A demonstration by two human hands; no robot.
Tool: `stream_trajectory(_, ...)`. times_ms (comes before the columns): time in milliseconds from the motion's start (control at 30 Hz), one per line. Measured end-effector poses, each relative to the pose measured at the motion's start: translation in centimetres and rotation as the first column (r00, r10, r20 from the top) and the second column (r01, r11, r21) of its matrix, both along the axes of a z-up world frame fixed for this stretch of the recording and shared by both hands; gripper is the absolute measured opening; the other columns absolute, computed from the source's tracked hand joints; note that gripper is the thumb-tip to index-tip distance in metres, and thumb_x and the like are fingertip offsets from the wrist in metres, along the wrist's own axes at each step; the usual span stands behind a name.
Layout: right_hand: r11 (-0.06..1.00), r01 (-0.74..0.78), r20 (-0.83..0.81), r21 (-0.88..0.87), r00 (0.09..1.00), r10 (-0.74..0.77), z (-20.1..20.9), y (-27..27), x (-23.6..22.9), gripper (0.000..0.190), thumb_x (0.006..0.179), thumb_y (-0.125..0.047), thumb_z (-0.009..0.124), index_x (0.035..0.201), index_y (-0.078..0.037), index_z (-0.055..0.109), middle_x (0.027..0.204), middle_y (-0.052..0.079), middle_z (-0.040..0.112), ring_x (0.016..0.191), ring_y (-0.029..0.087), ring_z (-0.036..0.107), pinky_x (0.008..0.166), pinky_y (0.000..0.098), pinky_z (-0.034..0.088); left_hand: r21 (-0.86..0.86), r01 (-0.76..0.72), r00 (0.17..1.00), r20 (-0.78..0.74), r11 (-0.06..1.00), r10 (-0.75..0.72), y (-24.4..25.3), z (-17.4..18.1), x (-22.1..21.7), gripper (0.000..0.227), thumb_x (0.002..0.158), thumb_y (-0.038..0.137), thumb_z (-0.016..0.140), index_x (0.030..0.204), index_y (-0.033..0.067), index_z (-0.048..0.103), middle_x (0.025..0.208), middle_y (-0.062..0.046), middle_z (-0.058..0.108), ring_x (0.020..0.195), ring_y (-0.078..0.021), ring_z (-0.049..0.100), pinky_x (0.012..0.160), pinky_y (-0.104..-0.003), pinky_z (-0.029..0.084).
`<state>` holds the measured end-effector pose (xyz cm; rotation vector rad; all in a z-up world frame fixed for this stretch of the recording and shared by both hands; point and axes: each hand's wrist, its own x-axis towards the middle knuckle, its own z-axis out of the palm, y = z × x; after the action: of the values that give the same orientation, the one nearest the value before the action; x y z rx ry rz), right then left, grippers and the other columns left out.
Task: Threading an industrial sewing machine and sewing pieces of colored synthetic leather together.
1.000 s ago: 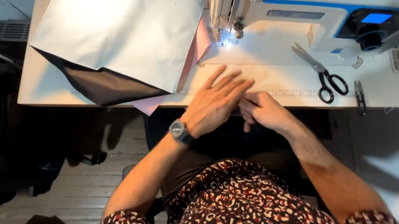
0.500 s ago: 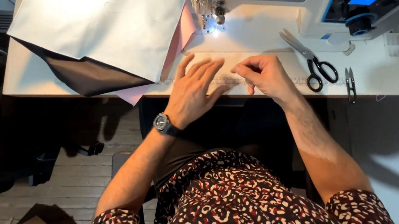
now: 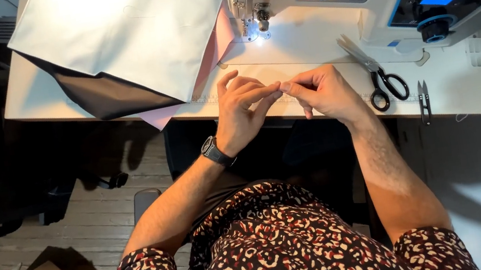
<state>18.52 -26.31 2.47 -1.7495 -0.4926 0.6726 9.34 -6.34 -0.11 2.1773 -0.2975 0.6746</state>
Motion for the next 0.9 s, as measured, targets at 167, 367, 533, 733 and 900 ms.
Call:
stream_trajectory(167, 0.963, 0.223, 0.327, -0.152, 0.931, -0.164, 3.3, -6.0, 0.3, 0.023, 0.095, -0.016, 0.071, 0.115, -0.007, 0.079, 0.073, 0.002, 0.067, 0.058, 0.008, 0.054, 0.049, 0.0264, 0.043, -0.125, -0.011, 1.000, -0.026, 0.992, 0.007, 1.1, -0.3, 0.0, 0.013, 0.091, 0.017, 0.081, 0.104, 0.0164, 0.081, 0.081, 0.006, 0.071, 0.087, -0.0098, 0.064, 0.115, -0.044, 0.034)
stream_trajectory(367, 0.969, 0.228, 0.285, -0.091, 0.939, -0.194, 8.2, -17.0, 1.1, 0.032, 0.089, -0.014, 0.072, 0.120, -0.007, 0.076, 0.081, 0.005, 0.071, 0.066, 0.011, 0.061, 0.056, 0.0280, 0.048, -0.186, -0.066, 0.997, -0.057, 0.980, 0.056, 4.4, 0.1, -0.4, 0.007, 0.093, 0.019, 0.081, 0.099, 0.0172, 0.080, 0.085, 0.006, 0.073, 0.086, -0.0101, 0.063, 0.111, -0.040, 0.037)
stream_trajectory(533, 0.999, 0.041, 0.048, 0.019, 0.998, -0.042, 1.4, -15.2, 0.9, 0.036, 0.085, -0.020, 0.073, 0.117, -0.004, 0.072, 0.084, 0.006, 0.074, 0.071, 0.012, 0.070, 0.062, 0.0271, 0.060, -0.157, -0.099, 0.995, -0.004, 0.983, 0.100, 4.7, 1.9, -0.9, 0.008, 0.091, 0.017, 0.082, 0.099, 0.0167, 0.079, 0.085, 0.004, 0.072, 0.088, -0.0125, 0.064, 0.110, -0.039, 0.037)
stream_trajectory(733, 0.983, 0.129, -0.373, 0.129, 0.925, -0.072, -3.3, 1.3, -5.9, 0.034, 0.102, -0.027, 0.058, 0.115, 0.000, 0.074, 0.075, 0.001, 0.066, 0.057, 0.009, 0.057, 0.046, 0.0228, 0.044, 0.057, -0.102, 0.988, 0.121, 0.993, 0.095, 3.6, 3.0, -2.8, 0.015, 0.091, 0.015, 0.081, 0.106, 0.0171, 0.078, 0.088, 0.004, 0.072, 0.095, -0.0150, 0.064, 0.113, -0.043, 0.034)
stream_trajectory(900, 0.820, 0.375, -0.612, 0.432, 0.790, -0.039, -5.4, 4.0, -5.0, 0.029, 0.102, -0.026, 0.066, 0.108, 0.001, 0.073, 0.068, -0.002, 0.056, 0.050, 0.006, 0.046, 0.044, 0.0213, 0.037, 0.374, -0.126, 0.978, 0.199, 0.919, 0.053, 4.1, 1.7, -4.2, 0.028, 0.091, 0.016, 0.080, 0.118, 0.0179, 0.076, 0.100, 0.006, 0.072, 0.103, -0.0137, 0.064, 0.118, -0.046, 0.030)
